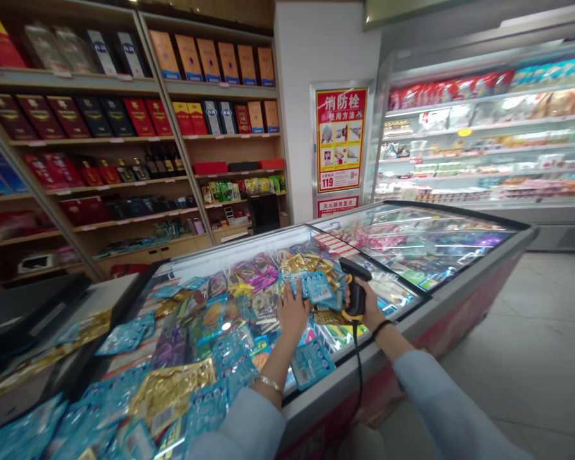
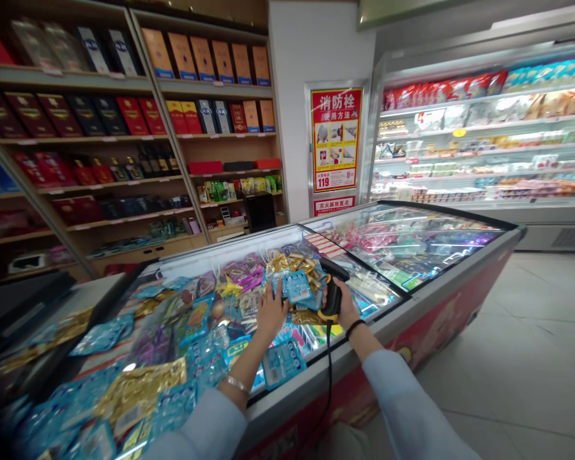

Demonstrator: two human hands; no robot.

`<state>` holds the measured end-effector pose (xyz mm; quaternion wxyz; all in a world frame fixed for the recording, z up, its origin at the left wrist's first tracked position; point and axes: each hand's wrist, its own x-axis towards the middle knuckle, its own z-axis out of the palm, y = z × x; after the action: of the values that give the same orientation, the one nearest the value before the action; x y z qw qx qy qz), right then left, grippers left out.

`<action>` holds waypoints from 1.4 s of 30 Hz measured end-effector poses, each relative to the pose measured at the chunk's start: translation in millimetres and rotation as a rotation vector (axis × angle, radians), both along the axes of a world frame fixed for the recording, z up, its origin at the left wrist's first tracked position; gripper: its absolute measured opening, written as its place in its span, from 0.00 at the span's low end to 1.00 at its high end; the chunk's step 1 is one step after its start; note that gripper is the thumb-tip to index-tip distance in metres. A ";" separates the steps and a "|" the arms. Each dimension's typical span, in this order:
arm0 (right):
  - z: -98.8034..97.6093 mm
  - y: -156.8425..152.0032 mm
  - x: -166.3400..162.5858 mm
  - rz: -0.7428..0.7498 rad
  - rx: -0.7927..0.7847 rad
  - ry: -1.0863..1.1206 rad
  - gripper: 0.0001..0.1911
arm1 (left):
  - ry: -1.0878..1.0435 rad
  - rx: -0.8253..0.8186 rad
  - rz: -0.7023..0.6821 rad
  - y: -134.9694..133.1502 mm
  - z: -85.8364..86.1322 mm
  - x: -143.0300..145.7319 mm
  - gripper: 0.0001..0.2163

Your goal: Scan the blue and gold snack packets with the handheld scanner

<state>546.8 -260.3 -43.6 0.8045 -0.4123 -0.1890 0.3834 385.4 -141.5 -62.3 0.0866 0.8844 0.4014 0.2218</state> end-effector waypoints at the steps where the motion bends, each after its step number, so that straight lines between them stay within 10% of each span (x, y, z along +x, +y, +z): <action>1: 0.5 2.3 -1.8 -0.006 -0.016 -0.020 0.15 | 0.002 -0.003 -0.004 1.5 0.9 2.6 0.29; 19: 1.7 -0.4 0.0 -0.012 0.011 -0.109 0.18 | -0.414 -0.067 -0.072 24.9 18.5 -6.3 0.33; 25: 9.2 -4.4 5.0 0.028 0.009 -0.144 0.18 | -0.858 0.100 0.236 79.2 81.4 -101.0 0.23; 31: 40.4 26.7 -45.4 0.193 0.079 -0.208 0.15 | -0.840 0.156 0.369 117.6 120.5 -216.5 0.16; 42: 48.6 121.1 -204.6 0.597 0.097 -0.211 0.20 | -0.121 0.104 0.798 142.2 62.0 -348.2 0.14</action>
<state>342.2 -139.2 5.0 0.6512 -0.3373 -0.4021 0.5482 37.2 0.7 -0.4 -0.0276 0.6478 0.6955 0.3097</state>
